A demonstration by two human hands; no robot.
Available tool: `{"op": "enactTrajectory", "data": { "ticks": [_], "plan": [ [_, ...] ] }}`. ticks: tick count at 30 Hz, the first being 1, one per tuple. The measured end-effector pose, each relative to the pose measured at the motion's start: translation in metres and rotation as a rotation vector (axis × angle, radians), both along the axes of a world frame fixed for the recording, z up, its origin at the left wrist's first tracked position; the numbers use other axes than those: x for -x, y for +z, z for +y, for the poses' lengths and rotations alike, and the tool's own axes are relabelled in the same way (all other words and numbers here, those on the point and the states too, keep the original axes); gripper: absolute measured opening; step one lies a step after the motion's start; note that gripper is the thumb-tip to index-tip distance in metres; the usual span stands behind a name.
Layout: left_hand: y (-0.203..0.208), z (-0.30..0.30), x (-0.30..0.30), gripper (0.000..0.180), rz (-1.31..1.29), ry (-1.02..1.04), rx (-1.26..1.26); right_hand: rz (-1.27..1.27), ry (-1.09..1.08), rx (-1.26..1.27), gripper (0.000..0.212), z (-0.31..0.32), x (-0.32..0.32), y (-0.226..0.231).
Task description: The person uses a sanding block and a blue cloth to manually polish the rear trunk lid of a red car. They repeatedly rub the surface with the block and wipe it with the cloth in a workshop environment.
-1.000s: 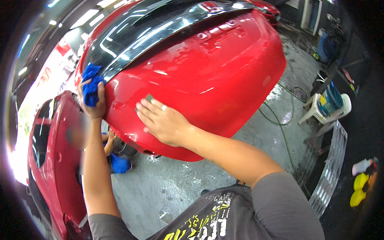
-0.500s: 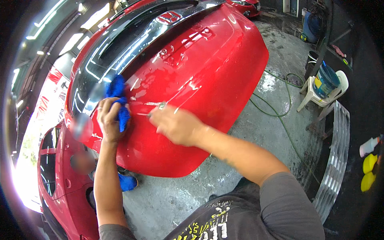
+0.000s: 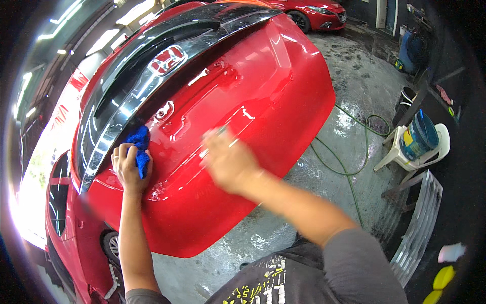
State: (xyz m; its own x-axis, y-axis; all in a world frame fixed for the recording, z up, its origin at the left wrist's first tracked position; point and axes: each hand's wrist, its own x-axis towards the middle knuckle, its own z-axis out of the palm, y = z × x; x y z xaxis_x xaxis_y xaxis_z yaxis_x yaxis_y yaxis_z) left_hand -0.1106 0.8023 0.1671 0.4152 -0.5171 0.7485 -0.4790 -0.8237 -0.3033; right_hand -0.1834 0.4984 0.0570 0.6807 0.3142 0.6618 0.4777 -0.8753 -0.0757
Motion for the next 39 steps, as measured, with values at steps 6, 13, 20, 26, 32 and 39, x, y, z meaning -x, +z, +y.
{"op": "enactTrajectory", "data": {
  "ticks": [6,13,20,26,32,39],
  "plan": [
    [-0.006,-0.012,-0.001,0.026,-0.044,0.023,-0.035,0.019,0.311,0.001,0.063,-0.027,0.000,0.001],
    [-0.006,-0.021,-0.005,0.028,-0.028,0.053,-0.039,0.021,-0.211,-0.106,0.046,-0.212,-0.093,0.004],
    [-0.004,-0.021,-0.009,0.029,-0.041,0.054,-0.046,0.034,0.335,-0.118,0.064,-0.030,-0.008,-0.008],
    [-0.009,-0.015,0.001,0.031,-0.020,0.054,-0.009,0.011,-0.094,0.032,0.056,-0.203,-0.075,0.010],
    [-0.011,-0.015,0.002,0.030,-0.047,0.058,0.000,0.185,-0.081,0.006,0.059,-0.137,-0.068,0.029],
    [-0.005,-0.016,0.005,0.032,-0.041,0.043,0.001,0.053,0.187,0.026,0.058,-0.064,-0.033,0.011]
  ]
}}
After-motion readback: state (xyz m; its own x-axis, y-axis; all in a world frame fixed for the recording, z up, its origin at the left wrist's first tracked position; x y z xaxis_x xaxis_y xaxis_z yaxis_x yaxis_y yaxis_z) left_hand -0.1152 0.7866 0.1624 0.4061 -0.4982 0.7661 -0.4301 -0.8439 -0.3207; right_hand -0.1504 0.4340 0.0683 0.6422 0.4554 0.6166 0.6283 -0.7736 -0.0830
